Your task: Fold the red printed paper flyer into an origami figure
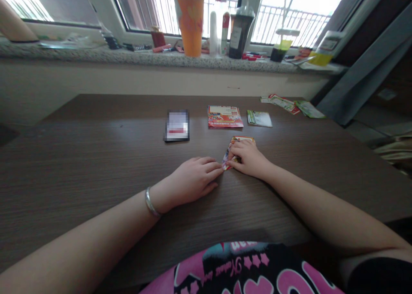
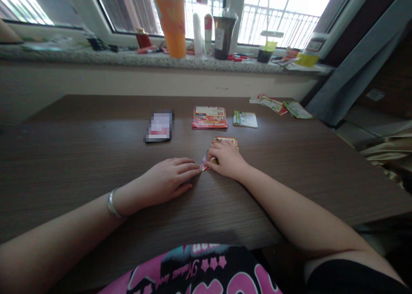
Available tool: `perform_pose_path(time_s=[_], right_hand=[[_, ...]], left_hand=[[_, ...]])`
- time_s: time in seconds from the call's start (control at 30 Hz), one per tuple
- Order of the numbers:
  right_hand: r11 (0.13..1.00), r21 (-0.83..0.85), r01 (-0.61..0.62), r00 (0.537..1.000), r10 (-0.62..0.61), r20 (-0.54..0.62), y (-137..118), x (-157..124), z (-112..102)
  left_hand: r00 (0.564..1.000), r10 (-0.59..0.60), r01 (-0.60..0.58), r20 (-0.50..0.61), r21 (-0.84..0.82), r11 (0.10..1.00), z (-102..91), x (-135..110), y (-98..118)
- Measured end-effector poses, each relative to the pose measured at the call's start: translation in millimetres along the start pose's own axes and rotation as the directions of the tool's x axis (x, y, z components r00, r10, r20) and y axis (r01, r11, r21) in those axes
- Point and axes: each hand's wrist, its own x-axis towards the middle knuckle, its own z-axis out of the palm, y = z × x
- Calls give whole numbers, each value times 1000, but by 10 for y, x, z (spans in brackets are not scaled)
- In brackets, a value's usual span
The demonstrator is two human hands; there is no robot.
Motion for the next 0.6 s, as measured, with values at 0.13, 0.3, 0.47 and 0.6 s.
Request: perform_pose_path(time_s=[0.13,0.3,0.47,0.6], right_hand=[[1000,-10,-6,1000,6,5,0,4,5],[1000,-12,-18,1000,18,15,11,20,16],[1000,0,-15,1000,15,15,7,24,11],[1000,3,-12,1000,12,10,4,19,10]], left_hand=[[1000,3,-3,10,13,1000,-9,19,11],[1000,-7,5,24,52,999,-2,73,55],[1000,1,-4,30,85,996,4,80,66],[999,32,-34,27,60,998,7,63,37]])
